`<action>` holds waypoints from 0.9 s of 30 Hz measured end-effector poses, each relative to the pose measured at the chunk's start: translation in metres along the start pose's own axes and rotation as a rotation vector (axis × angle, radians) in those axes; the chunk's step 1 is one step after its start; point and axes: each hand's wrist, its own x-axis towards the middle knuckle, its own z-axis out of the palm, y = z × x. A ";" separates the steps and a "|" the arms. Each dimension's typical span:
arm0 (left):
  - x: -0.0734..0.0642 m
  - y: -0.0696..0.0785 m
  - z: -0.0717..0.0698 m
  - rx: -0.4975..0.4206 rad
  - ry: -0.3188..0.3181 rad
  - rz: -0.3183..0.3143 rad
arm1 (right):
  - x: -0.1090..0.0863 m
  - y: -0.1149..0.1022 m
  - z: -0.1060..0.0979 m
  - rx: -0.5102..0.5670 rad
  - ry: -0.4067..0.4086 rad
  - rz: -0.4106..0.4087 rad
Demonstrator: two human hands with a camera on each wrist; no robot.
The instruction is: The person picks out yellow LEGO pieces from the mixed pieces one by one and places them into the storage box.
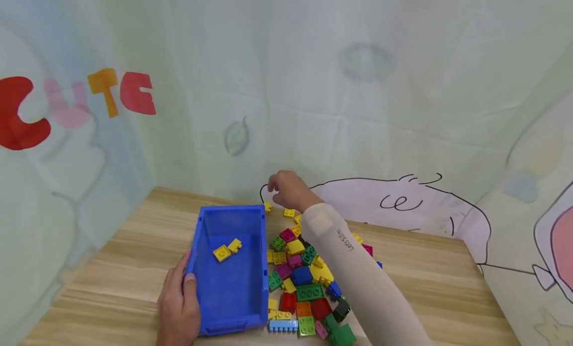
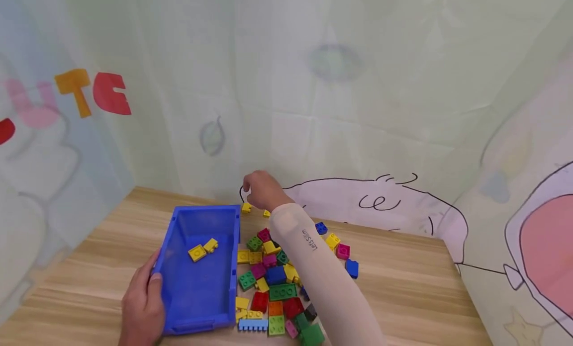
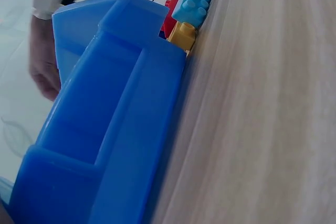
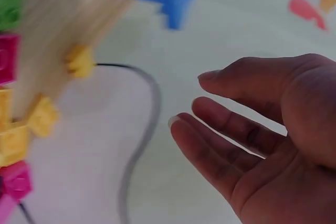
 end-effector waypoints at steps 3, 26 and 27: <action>-0.001 0.002 0.000 0.008 -0.015 -0.015 | 0.001 0.013 0.015 -0.008 -0.042 0.087; -0.014 0.011 -0.002 -0.006 -0.012 0.024 | -0.002 0.049 0.081 -0.243 -0.098 0.189; -0.014 0.012 -0.002 -0.005 -0.016 0.022 | -0.002 0.049 0.080 -0.232 -0.113 0.203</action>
